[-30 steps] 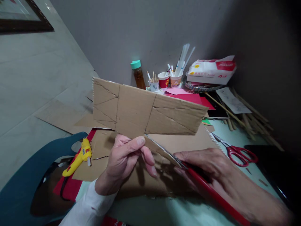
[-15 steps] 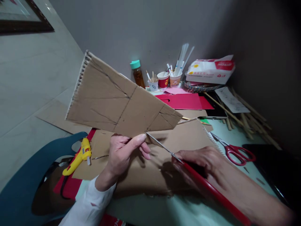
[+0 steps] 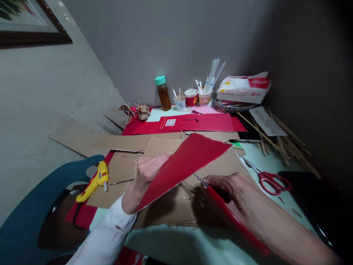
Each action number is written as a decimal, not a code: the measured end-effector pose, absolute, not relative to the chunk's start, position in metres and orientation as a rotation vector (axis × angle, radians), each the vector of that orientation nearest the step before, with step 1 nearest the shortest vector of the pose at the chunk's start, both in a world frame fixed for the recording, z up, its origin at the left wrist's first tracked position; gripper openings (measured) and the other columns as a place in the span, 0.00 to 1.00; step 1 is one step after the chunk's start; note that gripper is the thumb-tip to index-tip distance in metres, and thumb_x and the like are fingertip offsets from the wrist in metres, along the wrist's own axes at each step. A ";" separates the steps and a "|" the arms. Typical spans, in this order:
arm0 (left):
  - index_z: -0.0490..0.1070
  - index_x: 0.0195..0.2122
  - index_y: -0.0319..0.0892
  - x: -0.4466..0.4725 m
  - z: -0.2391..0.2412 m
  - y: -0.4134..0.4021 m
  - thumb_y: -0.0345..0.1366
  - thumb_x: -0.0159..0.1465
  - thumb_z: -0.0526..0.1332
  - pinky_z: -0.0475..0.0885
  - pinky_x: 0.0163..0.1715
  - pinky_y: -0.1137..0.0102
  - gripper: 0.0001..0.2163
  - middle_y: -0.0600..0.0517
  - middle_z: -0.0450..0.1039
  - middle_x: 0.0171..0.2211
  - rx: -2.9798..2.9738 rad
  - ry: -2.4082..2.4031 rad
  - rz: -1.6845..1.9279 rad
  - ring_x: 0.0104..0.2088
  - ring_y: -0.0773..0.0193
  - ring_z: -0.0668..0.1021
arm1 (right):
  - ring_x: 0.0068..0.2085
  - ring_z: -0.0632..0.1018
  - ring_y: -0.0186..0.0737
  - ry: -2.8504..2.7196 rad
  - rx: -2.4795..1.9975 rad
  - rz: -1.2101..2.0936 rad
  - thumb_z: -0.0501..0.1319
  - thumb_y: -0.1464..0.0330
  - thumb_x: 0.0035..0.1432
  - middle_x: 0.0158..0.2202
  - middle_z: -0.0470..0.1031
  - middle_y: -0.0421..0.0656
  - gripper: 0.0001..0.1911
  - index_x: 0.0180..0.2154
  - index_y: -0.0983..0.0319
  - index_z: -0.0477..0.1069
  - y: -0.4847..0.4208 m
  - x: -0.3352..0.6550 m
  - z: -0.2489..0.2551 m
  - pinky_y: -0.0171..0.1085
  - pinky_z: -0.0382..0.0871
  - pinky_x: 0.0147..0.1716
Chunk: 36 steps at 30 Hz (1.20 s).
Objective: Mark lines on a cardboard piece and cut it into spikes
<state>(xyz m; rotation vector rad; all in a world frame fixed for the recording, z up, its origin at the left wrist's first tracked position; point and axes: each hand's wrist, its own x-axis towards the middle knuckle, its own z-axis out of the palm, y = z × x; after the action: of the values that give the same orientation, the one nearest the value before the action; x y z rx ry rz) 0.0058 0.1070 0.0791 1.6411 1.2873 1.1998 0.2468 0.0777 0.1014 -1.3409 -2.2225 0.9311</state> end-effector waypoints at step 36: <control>0.75 0.12 0.35 0.009 0.106 0.100 0.37 0.58 0.65 0.62 0.06 0.79 0.18 0.49 0.66 0.07 0.887 0.738 1.043 0.08 0.64 0.72 | 0.33 0.82 0.44 -2.253 -1.272 0.971 0.59 0.54 0.61 0.29 0.82 0.42 0.16 0.30 0.55 0.79 0.080 0.249 0.113 0.32 0.76 0.25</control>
<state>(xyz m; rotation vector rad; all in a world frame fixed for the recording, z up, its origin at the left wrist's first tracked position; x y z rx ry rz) 0.0087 0.1002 0.1063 0.8872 0.7376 1.0430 0.2489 0.0798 0.1125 -1.2715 -2.2526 0.9709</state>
